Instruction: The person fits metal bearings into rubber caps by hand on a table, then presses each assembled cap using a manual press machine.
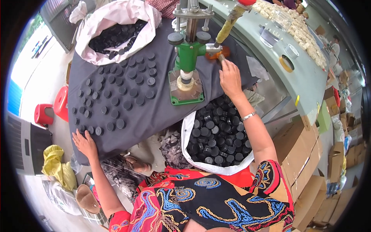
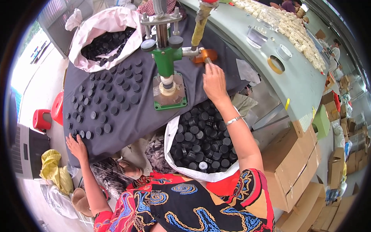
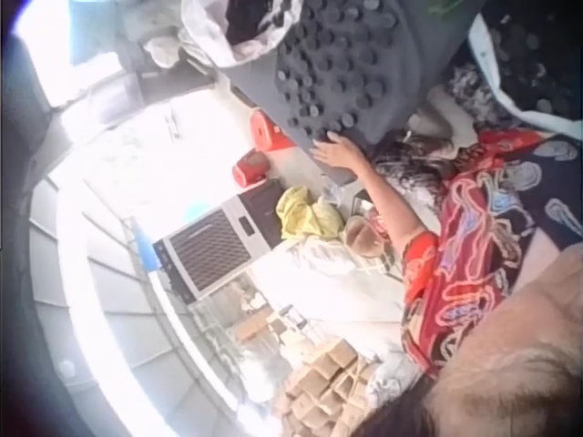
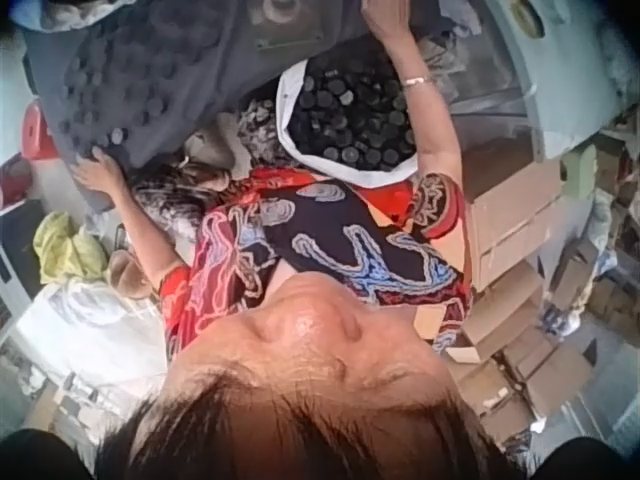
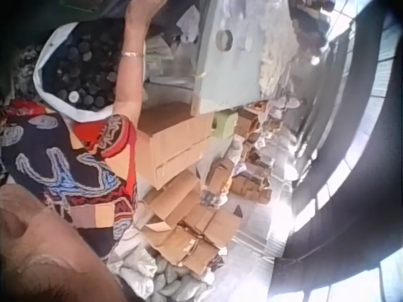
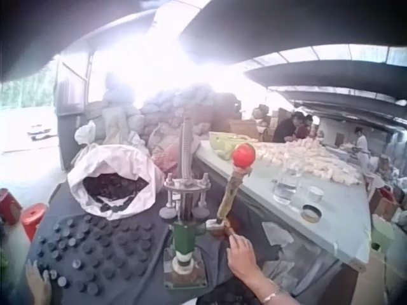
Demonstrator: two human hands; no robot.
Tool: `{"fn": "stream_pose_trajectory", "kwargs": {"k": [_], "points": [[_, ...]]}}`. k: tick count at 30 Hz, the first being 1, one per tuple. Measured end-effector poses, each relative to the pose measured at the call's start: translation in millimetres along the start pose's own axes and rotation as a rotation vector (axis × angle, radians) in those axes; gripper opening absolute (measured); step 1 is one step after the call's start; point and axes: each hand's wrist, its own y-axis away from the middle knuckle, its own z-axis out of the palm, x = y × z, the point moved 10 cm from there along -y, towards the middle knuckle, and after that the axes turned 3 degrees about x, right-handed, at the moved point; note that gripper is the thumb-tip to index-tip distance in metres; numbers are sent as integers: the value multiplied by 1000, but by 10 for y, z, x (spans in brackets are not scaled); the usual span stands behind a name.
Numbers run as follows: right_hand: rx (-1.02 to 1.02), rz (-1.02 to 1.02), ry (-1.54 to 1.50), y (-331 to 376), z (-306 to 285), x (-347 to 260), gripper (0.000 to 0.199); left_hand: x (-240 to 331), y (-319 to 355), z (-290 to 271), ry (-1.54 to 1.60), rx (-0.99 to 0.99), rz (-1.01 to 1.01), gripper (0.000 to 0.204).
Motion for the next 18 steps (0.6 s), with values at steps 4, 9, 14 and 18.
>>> {"fn": "stream_pose_trajectory", "kwargs": {"k": [4,9,14,18], "points": [[-82,-28,92,47,469,95,43,24,-17,51,-9,11,10,54],[-193,-105,195,116,667,-59,36,-111,-29,55,18,29,-15,54],[-125,-117,179,63,562,-162,30,-173,-58,97,14,3,-15,57],[-106,-92,167,79,515,-157,29,-100,-105,64,-12,3,1,59]]}}
